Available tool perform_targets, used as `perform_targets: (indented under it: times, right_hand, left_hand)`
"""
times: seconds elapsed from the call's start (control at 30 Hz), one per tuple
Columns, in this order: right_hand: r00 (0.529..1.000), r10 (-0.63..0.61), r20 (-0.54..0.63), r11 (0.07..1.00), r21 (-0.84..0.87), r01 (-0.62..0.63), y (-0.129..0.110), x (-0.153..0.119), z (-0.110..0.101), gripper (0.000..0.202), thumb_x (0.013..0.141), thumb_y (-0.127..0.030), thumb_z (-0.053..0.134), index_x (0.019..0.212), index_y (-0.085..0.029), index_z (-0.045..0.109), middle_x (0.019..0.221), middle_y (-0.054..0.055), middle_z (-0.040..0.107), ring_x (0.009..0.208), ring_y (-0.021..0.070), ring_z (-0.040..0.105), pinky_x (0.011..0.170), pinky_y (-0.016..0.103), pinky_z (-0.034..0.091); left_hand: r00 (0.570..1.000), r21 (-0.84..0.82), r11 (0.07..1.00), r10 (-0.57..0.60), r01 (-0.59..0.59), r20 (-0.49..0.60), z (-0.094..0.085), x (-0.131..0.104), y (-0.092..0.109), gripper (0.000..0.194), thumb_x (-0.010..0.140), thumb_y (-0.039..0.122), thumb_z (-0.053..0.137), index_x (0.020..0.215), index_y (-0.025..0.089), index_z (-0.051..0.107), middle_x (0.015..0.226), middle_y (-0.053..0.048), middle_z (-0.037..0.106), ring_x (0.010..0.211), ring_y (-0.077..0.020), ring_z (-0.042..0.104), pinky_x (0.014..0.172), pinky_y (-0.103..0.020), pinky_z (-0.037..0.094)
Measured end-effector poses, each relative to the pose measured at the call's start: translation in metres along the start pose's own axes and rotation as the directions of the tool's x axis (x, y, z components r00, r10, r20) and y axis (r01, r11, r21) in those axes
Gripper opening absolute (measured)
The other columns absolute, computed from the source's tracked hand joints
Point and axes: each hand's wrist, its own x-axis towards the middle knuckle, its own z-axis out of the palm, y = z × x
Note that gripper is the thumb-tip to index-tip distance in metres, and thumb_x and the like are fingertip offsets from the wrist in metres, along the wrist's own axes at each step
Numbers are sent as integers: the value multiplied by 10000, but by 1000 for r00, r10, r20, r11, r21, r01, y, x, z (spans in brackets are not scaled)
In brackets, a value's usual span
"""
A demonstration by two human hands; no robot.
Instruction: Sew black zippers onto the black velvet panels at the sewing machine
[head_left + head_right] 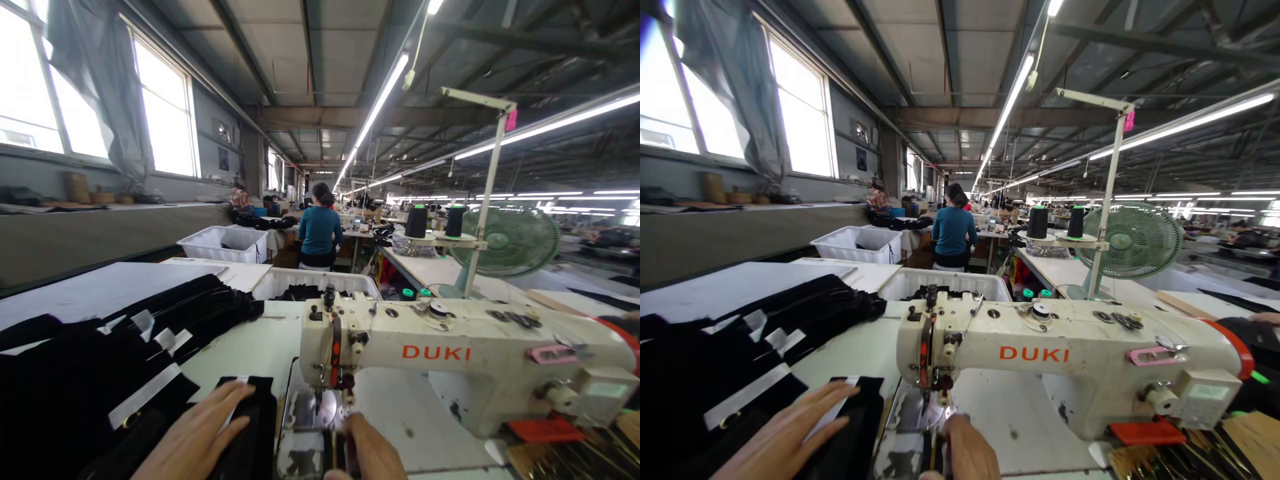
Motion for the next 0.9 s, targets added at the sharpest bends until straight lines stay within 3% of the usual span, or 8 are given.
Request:
perform_targets:
  times: [0.03,0.13,0.2,0.33,0.53,0.7,0.83,0.9]
  right_hand:
    - [999,-13,-34,999,-47,11,0,0,1,470,682,-336,891,1017,-198,591,887,29,668,745,232,662,650,289,519]
    - [981,-182,-72,975,-146,170,-2,2,-4,464,698,-232,895,1044,-211,587,1000,58,656,870,261,635,749,349,537]
    - [961,-276,-16,957,-99,274,-2,4,-12,282,788,-151,821,942,-230,598,937,15,658,875,224,626,754,308,529]
    - [924,-373,83,928,52,370,4,6,-29,169,889,-123,707,986,-243,638,919,-4,662,884,167,623,777,239,515]
    - [919,-372,132,926,116,358,4,5,-27,293,921,-258,689,1207,-249,624,1146,52,641,1053,201,605,916,295,510]
    - [897,-442,20,893,-91,442,4,5,4,393,891,-415,730,1203,-213,603,1077,45,674,980,224,620,872,333,528]
    - [906,-419,63,904,-63,423,1,6,6,486,881,-465,723,1256,-196,569,1156,73,644,1039,228,610,904,318,532]
    - [908,-412,81,908,-50,416,-1,6,4,464,855,-447,749,1206,-192,584,1152,78,637,1022,236,613,881,315,546]
  left_hand:
    - [1000,218,976,-5,-1,29,-6,14,-9,506,939,411,569,1402,211,524,1466,-140,511,1390,-358,406,1157,-589,254]
    - [994,309,951,-33,1,101,-8,47,-31,652,836,404,641,1438,208,483,1503,-147,472,1410,-369,370,1168,-554,217]
    - [991,293,956,-38,-1,127,-2,56,-38,626,801,401,678,1381,220,529,1365,-132,581,1292,-356,489,1102,-505,322]
    - [985,232,973,-37,-3,167,10,57,-35,202,838,355,624,973,210,663,875,-34,633,876,-273,612,834,-384,453]
    - [953,18,989,136,-147,272,-3,60,-25,169,884,387,567,857,221,586,966,-6,617,935,-205,589,877,-281,441]
    - [960,-16,996,84,-83,268,-22,58,-33,264,909,438,547,805,196,564,790,9,611,782,-207,596,733,-275,467]
    - [962,-38,998,52,-44,270,4,56,-13,314,937,494,561,875,195,631,768,23,656,738,-202,628,662,-252,483]
    - [963,-28,997,71,-66,260,27,58,4,256,920,462,614,915,213,677,830,16,694,813,-219,652,735,-271,508]
